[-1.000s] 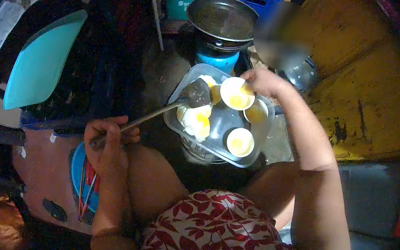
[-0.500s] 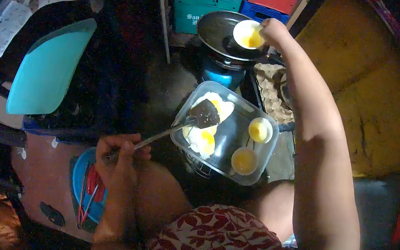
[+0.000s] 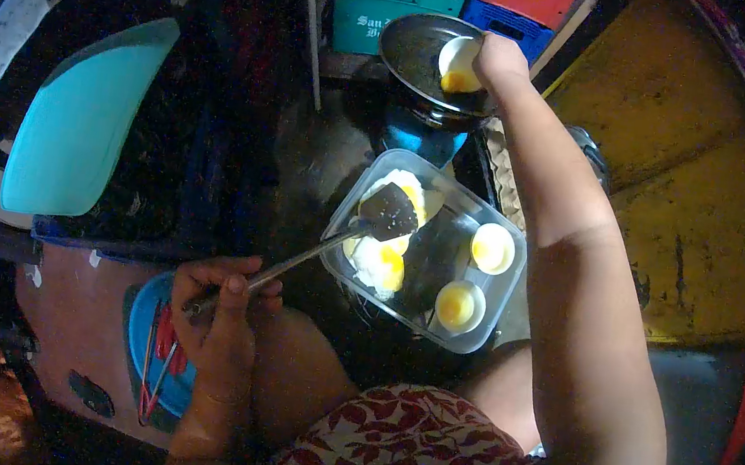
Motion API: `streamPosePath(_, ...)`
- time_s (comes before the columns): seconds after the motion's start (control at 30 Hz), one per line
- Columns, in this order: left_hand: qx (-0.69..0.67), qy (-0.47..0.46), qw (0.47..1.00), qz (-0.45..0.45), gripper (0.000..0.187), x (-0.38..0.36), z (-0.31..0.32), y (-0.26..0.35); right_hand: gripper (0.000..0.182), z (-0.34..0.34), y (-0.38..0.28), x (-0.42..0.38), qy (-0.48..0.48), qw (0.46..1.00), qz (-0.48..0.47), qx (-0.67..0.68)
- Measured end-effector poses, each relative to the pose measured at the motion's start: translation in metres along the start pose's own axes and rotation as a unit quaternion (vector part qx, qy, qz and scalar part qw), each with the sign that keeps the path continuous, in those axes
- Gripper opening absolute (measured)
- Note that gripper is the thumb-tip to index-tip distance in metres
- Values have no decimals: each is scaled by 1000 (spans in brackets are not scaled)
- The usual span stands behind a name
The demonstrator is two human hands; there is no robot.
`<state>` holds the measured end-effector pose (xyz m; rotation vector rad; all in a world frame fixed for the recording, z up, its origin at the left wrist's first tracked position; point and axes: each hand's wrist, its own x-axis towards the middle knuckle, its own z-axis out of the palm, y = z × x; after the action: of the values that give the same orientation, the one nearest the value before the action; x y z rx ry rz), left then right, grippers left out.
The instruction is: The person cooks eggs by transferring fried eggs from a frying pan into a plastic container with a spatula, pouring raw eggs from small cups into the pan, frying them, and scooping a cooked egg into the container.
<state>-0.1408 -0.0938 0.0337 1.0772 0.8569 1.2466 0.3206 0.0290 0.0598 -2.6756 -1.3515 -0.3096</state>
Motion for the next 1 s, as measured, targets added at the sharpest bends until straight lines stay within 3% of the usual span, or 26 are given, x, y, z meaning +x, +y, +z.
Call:
streamPosePath(0.13, -5, -30, 999, 28, 21, -3, -1, 0, 32, -3, 0, -12, 62, 998, -13, 18)
streamPosePath(0.33, 11, -4, 999, 42, 24, -3, 0, -5, 22, -16, -2, -19, 132, 989, -58, -31)
streamPosePath(0.4, 2, -15, 999, 33, 22, -3, -1, -4, 36, -22, -2, -19, 157, 984, -82, -25)
streamPosePath(0.57, -2, -27, 999, 31, 20, -5, -2, -3, 38, -41, -5, -23, 187, 976, -99, -43)
streamPosePath(0.63, 35, 11, 999, -14, 21, -7, 3, 7, 41, -45, -3, -27, 196, 974, -107, -45)
streamPosePath(0.7, 32, 4, 999, 8, 21, -6, -1, -3, 22, -47, -1, -30, 284, 938, -184, -81)
streamPosePath(0.73, 27, -2, 999, 35, 20, -6, -4, -6, 20, -62, -8, -41, 230, 952, -178, -93)
streamPosePath(0.83, 24, 20, 999, -4, 21, -9, 0, 7, 22, -58, -8, -48, 255, 942, -189, -105)
streamPosePath(0.87, 28, 21, 999, -4, 21, -9, -3, 4, 18, -50, -1, -46, 326, 927, -181, -44)
streamPosePath(0.9, 21, 6, 999, 23, 22, -8, -4, 1, 18, -49, 4, -45, 325, 928, -178, -38)
streamPosePath(0.97, 13, -8, 999, 49, 22, -10, -6, 0, 14, -50, 11, -47, 284, 918, -3, 278)
streamPosePath(1.0, 7, 5, 999, 50, 22, -13, -5, 3, 21, -45, 25, -46, 235, 940, 50, 241)
